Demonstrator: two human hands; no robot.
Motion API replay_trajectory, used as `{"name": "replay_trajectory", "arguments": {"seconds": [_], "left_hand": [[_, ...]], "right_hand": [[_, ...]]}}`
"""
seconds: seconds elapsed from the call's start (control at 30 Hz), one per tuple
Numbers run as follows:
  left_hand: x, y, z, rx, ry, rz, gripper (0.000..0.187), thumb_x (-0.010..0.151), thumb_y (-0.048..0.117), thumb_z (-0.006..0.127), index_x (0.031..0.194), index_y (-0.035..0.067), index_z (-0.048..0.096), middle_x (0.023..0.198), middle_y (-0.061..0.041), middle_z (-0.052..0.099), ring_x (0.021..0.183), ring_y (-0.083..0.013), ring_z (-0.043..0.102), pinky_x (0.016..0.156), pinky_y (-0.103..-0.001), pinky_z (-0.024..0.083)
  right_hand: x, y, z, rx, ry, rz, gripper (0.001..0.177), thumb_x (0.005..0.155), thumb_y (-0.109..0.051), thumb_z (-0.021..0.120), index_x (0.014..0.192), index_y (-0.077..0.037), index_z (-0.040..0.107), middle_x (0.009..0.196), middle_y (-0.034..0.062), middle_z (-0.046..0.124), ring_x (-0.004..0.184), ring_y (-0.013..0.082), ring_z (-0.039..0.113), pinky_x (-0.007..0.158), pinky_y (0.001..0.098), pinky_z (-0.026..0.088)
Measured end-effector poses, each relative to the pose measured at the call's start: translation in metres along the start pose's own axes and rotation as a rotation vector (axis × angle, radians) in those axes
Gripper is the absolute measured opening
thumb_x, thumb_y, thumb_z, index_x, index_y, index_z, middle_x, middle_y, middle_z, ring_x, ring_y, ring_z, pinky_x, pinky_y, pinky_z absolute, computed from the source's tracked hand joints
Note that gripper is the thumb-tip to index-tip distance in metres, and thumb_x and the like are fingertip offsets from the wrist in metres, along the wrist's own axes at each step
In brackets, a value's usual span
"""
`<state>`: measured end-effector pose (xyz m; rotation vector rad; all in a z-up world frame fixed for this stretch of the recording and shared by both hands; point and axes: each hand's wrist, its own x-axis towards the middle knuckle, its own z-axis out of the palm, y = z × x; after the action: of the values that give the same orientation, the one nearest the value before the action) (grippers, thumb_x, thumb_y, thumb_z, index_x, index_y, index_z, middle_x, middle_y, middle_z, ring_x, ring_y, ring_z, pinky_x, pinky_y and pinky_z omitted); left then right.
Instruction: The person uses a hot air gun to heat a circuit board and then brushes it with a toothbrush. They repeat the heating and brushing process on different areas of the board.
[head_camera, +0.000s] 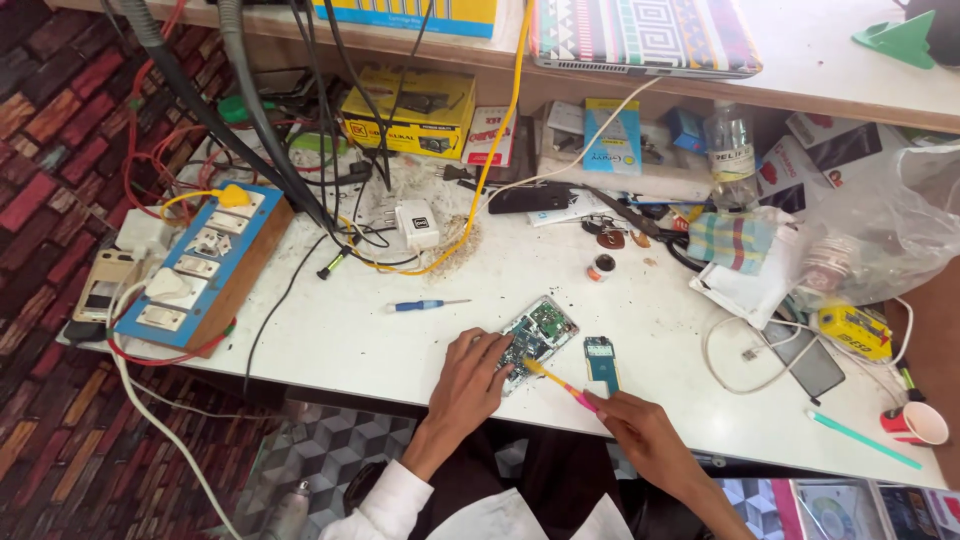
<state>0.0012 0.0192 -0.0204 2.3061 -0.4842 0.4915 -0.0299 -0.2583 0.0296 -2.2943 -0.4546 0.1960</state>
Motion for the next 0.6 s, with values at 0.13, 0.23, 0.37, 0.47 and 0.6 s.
{"name": "replay_trajectory", "arguments": {"seconds": [0.13,0.23,0.37,0.47,0.6], "left_hand": [[0.001,-0.002,-0.001,-0.037,-0.023,-0.043,0.043,0.088,0.012,0.071,0.128,-0.001,0.065,0.126,-0.014,0.066,0.123,-0.033,0.052,0.103,-0.044,0.043],[0.003,-0.002,-0.003,-0.039,-0.014,-0.038,0.043,0.088,0.012,0.072,0.128,-0.001,0.065,0.127,-0.015,0.066,0.125,-0.0334,0.052,0.103,-0.044,0.042],[0.0,-0.003,-0.001,-0.057,-0.022,-0.057,0.039,0.09,0.012,0.069,0.127,-0.001,0.066,0.127,-0.014,0.067,0.125,-0.0319,0.053,0.104,-0.043,0.043],[0.0,-0.003,-0.001,-0.054,-0.008,-0.057,0.034,0.095,0.014,0.067,0.126,0.0,0.067,0.125,-0.013,0.069,0.125,-0.0314,0.053,0.104,-0.043,0.044],[0.001,-0.004,-0.002,-0.079,-0.007,-0.059,0.033,0.099,0.017,0.065,0.126,-0.001,0.067,0.125,-0.013,0.069,0.126,-0.0316,0.054,0.104,-0.043,0.044]], "right_hand": [[-0.002,0.0,0.0,0.044,0.055,0.07,0.038,0.091,0.003,0.061,0.127,-0.006,0.07,0.074,0.0137,0.059,0.057,0.0213,0.05,0.053,0.0365,0.042],[0.002,-0.003,0.001,0.007,0.028,-0.005,0.042,0.089,0.004,0.06,0.129,-0.006,0.068,0.077,0.0113,0.06,0.058,0.0183,0.052,0.053,0.0348,0.044],[-0.001,-0.004,0.003,0.02,0.059,0.062,0.038,0.091,0.002,0.061,0.127,-0.007,0.07,0.073,0.0127,0.057,0.056,0.0205,0.048,0.052,0.0369,0.041],[-0.001,-0.002,0.004,0.006,0.035,0.052,0.039,0.09,0.003,0.06,0.127,-0.006,0.07,0.073,0.0111,0.058,0.057,0.0184,0.049,0.053,0.0348,0.041],[-0.004,0.006,0.001,0.12,0.087,-0.045,0.033,0.093,0.002,0.06,0.123,-0.002,0.072,0.074,0.0073,0.059,0.061,0.0126,0.048,0.053,0.03,0.042]]}}
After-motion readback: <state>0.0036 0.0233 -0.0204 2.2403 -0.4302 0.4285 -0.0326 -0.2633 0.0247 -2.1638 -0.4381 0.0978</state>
